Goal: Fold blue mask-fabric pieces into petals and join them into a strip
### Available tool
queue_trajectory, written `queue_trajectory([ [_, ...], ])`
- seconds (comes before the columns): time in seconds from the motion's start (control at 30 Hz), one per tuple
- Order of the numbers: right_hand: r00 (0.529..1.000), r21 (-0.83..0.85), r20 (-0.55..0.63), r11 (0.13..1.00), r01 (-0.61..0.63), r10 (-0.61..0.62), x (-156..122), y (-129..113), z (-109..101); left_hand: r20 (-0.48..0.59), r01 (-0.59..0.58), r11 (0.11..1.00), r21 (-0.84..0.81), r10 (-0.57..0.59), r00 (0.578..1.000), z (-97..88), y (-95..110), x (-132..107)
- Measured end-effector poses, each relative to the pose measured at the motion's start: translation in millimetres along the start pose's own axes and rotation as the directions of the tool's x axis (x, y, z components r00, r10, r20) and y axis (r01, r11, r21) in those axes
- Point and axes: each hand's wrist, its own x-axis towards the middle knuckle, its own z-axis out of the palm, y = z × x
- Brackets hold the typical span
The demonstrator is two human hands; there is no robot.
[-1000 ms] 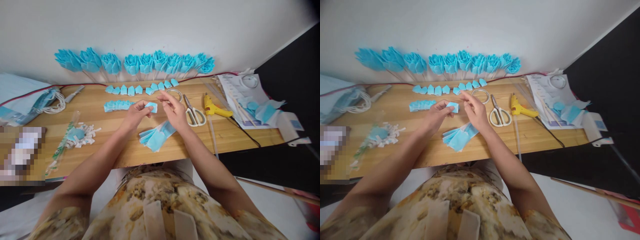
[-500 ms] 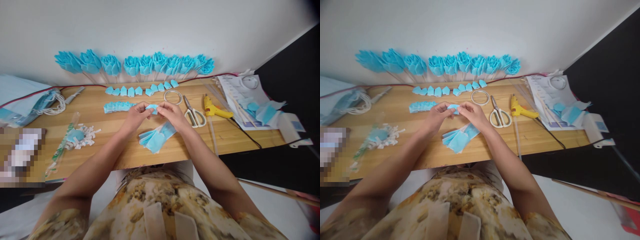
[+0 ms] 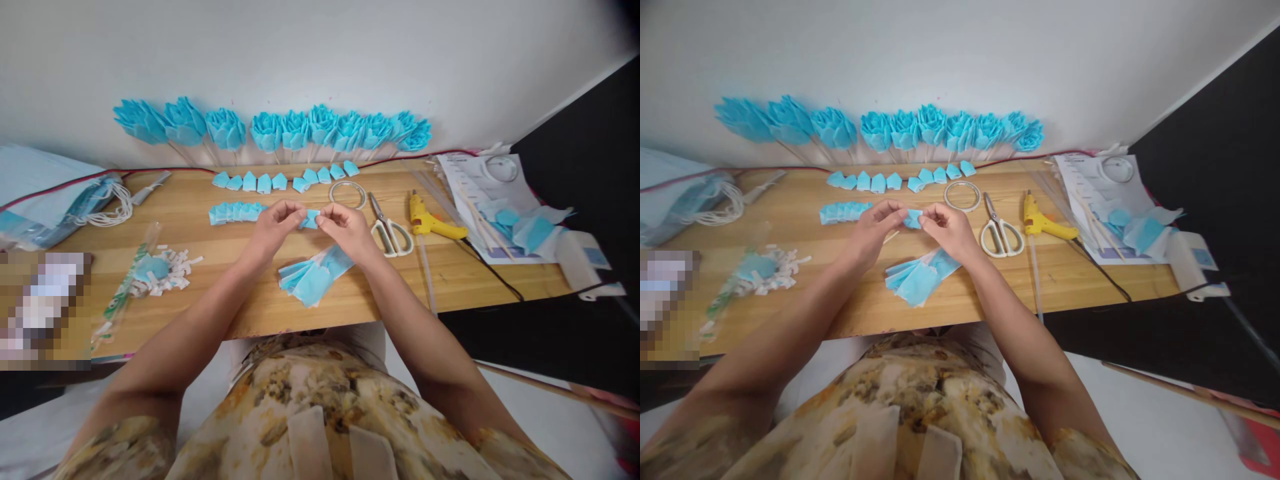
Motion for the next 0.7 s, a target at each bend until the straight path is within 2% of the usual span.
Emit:
queue_trajectory([
  [0.13,0.999,-0.042,0.029,0.999,0.027,-0.026,-0.6,1.8,2.1,0.008,0.025,0.999,-0.027,-0.025,1.000,0.3,-2.9,-0.1],
  [0.27,0.999,-0.047,-0.001,0.998,0.034,-0.034,-0.8,3.1,1.4,0.006,0.029,0.996,-0.082,-0.029,1.000,1.0,-6.0,1.4],
  [0.47,0.999,-0.058,-0.032,0.998,0.032,-0.034,-0.6,2.2,0.5,0.062,0.057,0.998,0.032,-0.059,0.996,1.1,-4.0,-0.2],
  [0.7,0.999,-0.062,-0.020,0.997,0.039,-0.041,-0.3,2.7,2.4,0.056,0.074,0.996,0.050,-0.077,0.995,0.8,-5.7,-0.7],
])
